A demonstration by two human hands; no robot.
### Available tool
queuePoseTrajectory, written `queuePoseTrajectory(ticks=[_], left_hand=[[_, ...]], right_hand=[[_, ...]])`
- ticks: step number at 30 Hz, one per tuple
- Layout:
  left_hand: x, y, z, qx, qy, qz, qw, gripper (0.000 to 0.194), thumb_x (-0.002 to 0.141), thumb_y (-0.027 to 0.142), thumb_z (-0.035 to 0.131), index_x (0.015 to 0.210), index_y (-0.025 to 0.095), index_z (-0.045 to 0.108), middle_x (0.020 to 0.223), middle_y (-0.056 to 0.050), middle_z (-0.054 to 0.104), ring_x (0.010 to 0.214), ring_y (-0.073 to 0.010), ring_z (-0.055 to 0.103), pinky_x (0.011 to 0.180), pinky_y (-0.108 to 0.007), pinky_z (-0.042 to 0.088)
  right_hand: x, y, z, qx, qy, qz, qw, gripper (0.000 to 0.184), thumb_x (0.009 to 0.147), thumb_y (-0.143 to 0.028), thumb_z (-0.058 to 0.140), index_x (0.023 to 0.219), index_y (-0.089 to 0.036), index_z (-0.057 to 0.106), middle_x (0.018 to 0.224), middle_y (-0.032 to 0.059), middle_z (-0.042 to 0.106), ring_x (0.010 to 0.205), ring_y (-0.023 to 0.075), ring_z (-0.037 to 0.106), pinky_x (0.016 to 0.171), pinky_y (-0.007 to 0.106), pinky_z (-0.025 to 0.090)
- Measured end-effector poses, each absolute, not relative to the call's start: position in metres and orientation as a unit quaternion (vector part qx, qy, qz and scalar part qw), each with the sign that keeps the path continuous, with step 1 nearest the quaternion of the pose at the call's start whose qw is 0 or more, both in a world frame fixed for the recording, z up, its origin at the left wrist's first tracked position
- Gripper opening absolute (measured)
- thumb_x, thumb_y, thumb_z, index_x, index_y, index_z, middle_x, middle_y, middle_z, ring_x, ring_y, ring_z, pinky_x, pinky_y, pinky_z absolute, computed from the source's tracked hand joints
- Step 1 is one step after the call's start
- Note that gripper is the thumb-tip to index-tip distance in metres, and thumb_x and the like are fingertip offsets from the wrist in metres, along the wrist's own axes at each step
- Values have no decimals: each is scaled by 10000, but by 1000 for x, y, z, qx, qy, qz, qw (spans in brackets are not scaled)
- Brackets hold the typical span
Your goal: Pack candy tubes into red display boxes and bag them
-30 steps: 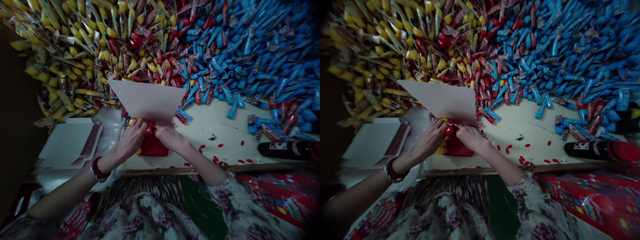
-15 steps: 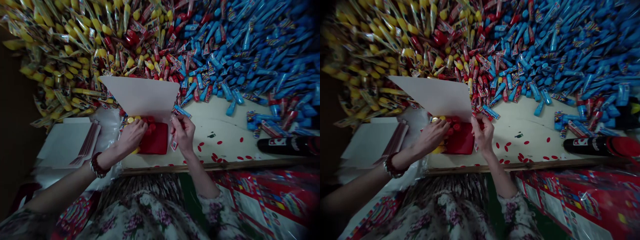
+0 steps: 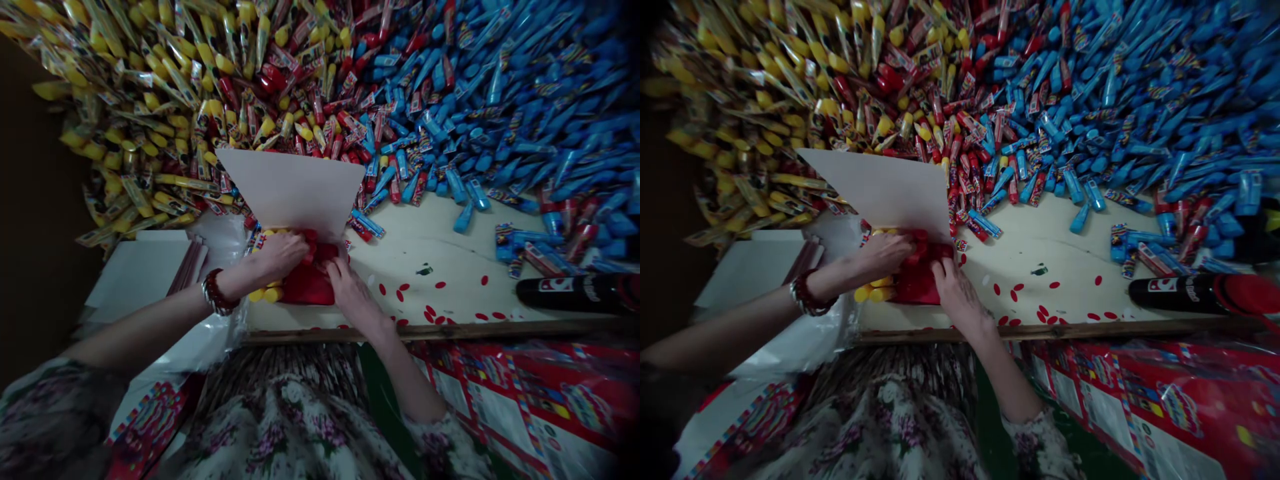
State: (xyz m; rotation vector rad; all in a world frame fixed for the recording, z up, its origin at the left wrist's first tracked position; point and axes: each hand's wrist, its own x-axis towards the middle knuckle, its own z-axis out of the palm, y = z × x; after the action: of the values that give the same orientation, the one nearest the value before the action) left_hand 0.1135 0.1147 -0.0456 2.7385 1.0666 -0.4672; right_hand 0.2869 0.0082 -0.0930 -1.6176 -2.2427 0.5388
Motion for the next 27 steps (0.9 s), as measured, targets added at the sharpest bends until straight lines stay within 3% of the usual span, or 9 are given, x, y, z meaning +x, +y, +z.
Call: queuePoseTrajectory(ticks=[2, 6, 10, 14, 17, 20, 23, 25, 27], left_hand=[[110, 121, -47, 931, 323, -147, 84, 279, 796, 3, 416, 813, 130, 665, 880, -113, 671, 801, -206, 633, 678, -284, 454], [109, 119, -52, 938, 315, -124, 73, 262, 787, -4, 433, 834, 118, 659, 899, -124, 664, 825, -213, 631, 721, -291, 456], [114, 107, -54, 928, 334, -149, 77, 264, 786, 4, 438, 904, 97, 655, 966, -161, 661, 879, -235, 627, 729, -306, 464], [111, 114, -51, 916, 350, -136, 144, 141, 771, 78, 519, 798, 122, 650, 876, -119, 673, 785, -193, 621, 689, -265, 449], [103, 117, -38, 898, 391, -6, 201, 72, 769, 185, 590, 798, 133, 631, 843, -80, 655, 797, -182, 604, 715, -260, 441], [96, 103, -22, 817, 472, 201, 263, 263, 792, 383, 620, 890, 144, 569, 803, -29, 599, 747, -156, 566, 690, -259, 441], [94, 80, -18, 698, 527, 340, 345, 315, 899, 487, 437, 948, 177, 465, 772, -5, 524, 681, -128, 521, 627, -253, 444], [96, 68, -23, 645, 529, 386, 394, 299, 963, 450, 257, 975, 198, 417, 809, -18, 516, 693, -124, 523, 626, -259, 461], [100, 62, -32, 625, 506, 412, 429, 300, 981, 405, 181, 1040, 205, 398, 866, -36, 548, 733, -125, 550, 657, -267, 483]], right_hand=[[289, 3, -80, -554, -803, 187, 113, 447, 849, 16, 322, 1238, -153, 463, 1185, 124, 491, 998, 212, 556, 877, 361, 486], [287, 8, -70, -497, -833, 219, 109, 447, 848, 31, 342, 1209, -173, 509, 1128, 82, 516, 1035, 180, 529, 910, 310, 474], [279, 21, -70, -482, -852, 202, 35, 455, 857, 36, 330, 1208, -158, 545, 1101, 98, 534, 1046, 195, 515, 923, 334, 456], [272, 33, -58, -477, -857, 192, -27, 463, 883, 23, 315, 1230, -172, 551, 1149, 113, 544, 1063, 201, 531, 929, 345, 440], [264, 42, -49, -465, -865, 180, -58, 406, 907, -15, 319, 1168, -169, 589, 1156, 135, 565, 1025, 224, 574, 874, 352, 457], [253, 46, -50, -456, -874, 149, -72, 337, 934, -84, 334, 1108, -157, 613, 1159, 164, 579, 989, 247, 604, 856, 380, 462], [243, 43, -61, -480, -865, 131, -69, 326, 943, -122, 360, 1188, -180, 567, 1235, 182, 536, 1008, 222, 615, 900, 381, 452], [241, 39, -70, -505, -849, 140, -68, 376, 941, -116, 363, 1285, -199, 488, 1300, 190, 479, 992, 199, 629, 891, 365, 466], [245, 34, -79, -524, -832, 176, -44, 438, 940, -122, 359, 1369, -204, 389, 1310, 180, 459, 955, 199, 640, 822, 347, 502]])
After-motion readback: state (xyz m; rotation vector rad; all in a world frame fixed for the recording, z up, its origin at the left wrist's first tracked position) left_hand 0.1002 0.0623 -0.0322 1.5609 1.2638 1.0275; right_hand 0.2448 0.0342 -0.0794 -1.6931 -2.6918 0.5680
